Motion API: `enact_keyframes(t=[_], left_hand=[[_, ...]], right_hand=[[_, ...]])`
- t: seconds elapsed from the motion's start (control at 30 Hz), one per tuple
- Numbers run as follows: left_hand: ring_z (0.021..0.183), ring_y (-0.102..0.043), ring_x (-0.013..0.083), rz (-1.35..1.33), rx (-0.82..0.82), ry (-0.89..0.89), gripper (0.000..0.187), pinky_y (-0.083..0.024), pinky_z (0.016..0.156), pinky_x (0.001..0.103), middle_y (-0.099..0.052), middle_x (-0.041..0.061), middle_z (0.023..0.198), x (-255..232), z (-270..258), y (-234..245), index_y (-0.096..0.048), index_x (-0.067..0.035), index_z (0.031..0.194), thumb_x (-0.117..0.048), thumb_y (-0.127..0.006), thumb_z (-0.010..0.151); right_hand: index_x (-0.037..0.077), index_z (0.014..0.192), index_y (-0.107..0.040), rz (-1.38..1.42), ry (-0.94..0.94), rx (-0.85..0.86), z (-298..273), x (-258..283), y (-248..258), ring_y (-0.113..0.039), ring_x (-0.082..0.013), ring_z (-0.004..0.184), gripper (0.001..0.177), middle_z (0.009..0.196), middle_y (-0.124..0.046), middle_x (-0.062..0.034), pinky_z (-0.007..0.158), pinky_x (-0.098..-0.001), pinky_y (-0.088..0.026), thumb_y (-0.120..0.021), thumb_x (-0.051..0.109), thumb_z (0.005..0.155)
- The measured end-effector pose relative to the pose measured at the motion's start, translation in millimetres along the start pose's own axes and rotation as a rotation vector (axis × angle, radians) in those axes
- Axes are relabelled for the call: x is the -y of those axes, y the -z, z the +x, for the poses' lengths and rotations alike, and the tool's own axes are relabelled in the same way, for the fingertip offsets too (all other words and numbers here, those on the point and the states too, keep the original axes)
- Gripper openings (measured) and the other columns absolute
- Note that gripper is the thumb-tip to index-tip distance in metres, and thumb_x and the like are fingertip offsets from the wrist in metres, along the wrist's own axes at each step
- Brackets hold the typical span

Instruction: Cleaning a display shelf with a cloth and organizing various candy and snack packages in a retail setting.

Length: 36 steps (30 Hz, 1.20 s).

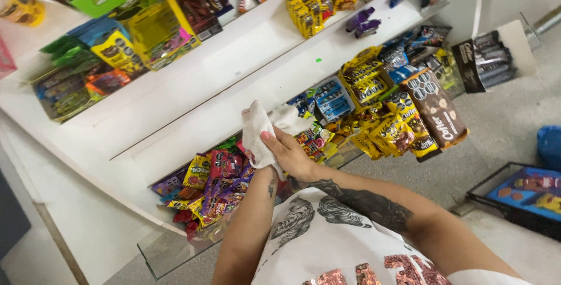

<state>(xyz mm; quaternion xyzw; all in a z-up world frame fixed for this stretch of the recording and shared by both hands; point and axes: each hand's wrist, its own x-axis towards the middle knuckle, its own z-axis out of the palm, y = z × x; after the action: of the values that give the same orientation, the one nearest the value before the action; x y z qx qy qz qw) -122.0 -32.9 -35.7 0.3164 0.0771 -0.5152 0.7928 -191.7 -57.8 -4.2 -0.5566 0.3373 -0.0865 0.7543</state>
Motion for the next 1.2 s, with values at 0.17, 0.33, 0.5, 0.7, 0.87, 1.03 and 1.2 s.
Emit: enact_keyframes(t=[0.17, 0.33, 0.5, 0.7, 0.87, 1.03, 1.2], left_hand=[[0.130, -0.059, 0.0365, -0.001, 0.008, 0.072, 0.066, -0.042, 0.117, 0.051, -0.060, 0.018, 0.141, 7, 10, -3, -0.065, -0.009, 0.132, -0.059, -0.038, 0.097], [0.129, -0.059, 0.0358, 0.006, 0.011, 0.137, 0.064, -0.042, 0.116, 0.051, -0.061, 0.017, 0.140, 1, 14, 0, -0.064, -0.010, 0.134, -0.057, -0.040, 0.098], [0.128, -0.060, 0.0350, -0.004, 0.001, 0.186, 0.061, -0.043, 0.116, 0.050, -0.062, 0.017, 0.139, -6, 18, 5, -0.063, -0.011, 0.135, -0.054, -0.042, 0.098], [0.128, -0.060, 0.0342, -0.017, -0.040, 0.235, 0.058, -0.043, 0.116, 0.049, -0.063, 0.016, 0.138, 16, 10, 4, -0.063, -0.011, 0.137, -0.051, -0.044, 0.098], [0.127, -0.061, 0.0336, -0.033, -0.046, 0.237, 0.056, -0.043, 0.116, 0.049, -0.064, 0.016, 0.137, 30, 8, -1, -0.062, -0.012, 0.138, -0.049, -0.046, 0.098], [0.126, -0.061, 0.0330, -0.058, -0.077, 0.259, 0.055, -0.043, 0.116, 0.048, -0.065, 0.015, 0.136, 38, 4, 1, -0.061, -0.013, 0.139, -0.047, -0.047, 0.099], [0.125, -0.062, 0.0322, -0.089, -0.095, 0.289, 0.053, -0.044, 0.116, 0.047, -0.066, 0.015, 0.135, 51, 3, -2, -0.061, -0.013, 0.141, -0.044, -0.050, 0.099]], right_hand=[[0.006, 0.116, -0.077, 0.360, -0.039, -0.242, 17, -34, 8, -0.072, -0.0130, 0.079, 0.028, 0.086, -0.078, -0.0124, 0.068, -0.0282, -0.062, -0.076, 0.024, 0.095], [-0.002, 0.108, -0.078, 0.393, -0.120, -0.284, 18, -21, 31, -0.075, -0.0177, 0.068, 0.038, 0.082, -0.078, -0.0200, 0.058, -0.0281, -0.062, -0.091, 0.014, 0.077], [0.003, 0.118, -0.069, 0.316, -0.314, -0.197, 21, -23, 43, -0.069, -0.0106, 0.078, 0.042, 0.092, -0.071, -0.0041, 0.067, -0.0231, -0.062, -0.083, 0.028, 0.087], [0.008, 0.146, -0.045, 0.277, -0.267, -0.162, 21, 19, 28, -0.054, -0.0350, 0.120, 0.080, 0.126, -0.056, -0.0201, 0.096, -0.0514, -0.049, -0.085, 0.036, 0.083], [0.014, 0.140, -0.057, 0.062, -0.146, -0.279, 45, -7, 34, -0.063, -0.0365, 0.118, 0.075, 0.120, -0.065, -0.0212, 0.098, -0.0462, -0.050, -0.090, 0.033, 0.076], [0.004, 0.122, -0.069, -0.121, -0.201, -0.311, 56, -19, 55, -0.071, -0.0352, 0.101, 0.062, 0.101, -0.072, -0.0209, 0.087, -0.0443, -0.054, -0.086, 0.046, 0.080], [0.000, 0.107, -0.073, -0.217, -0.206, -0.331, 60, -19, 72, -0.072, -0.0385, 0.094, 0.061, 0.090, -0.072, -0.0243, 0.081, -0.0441, -0.055, -0.079, 0.056, 0.083]])
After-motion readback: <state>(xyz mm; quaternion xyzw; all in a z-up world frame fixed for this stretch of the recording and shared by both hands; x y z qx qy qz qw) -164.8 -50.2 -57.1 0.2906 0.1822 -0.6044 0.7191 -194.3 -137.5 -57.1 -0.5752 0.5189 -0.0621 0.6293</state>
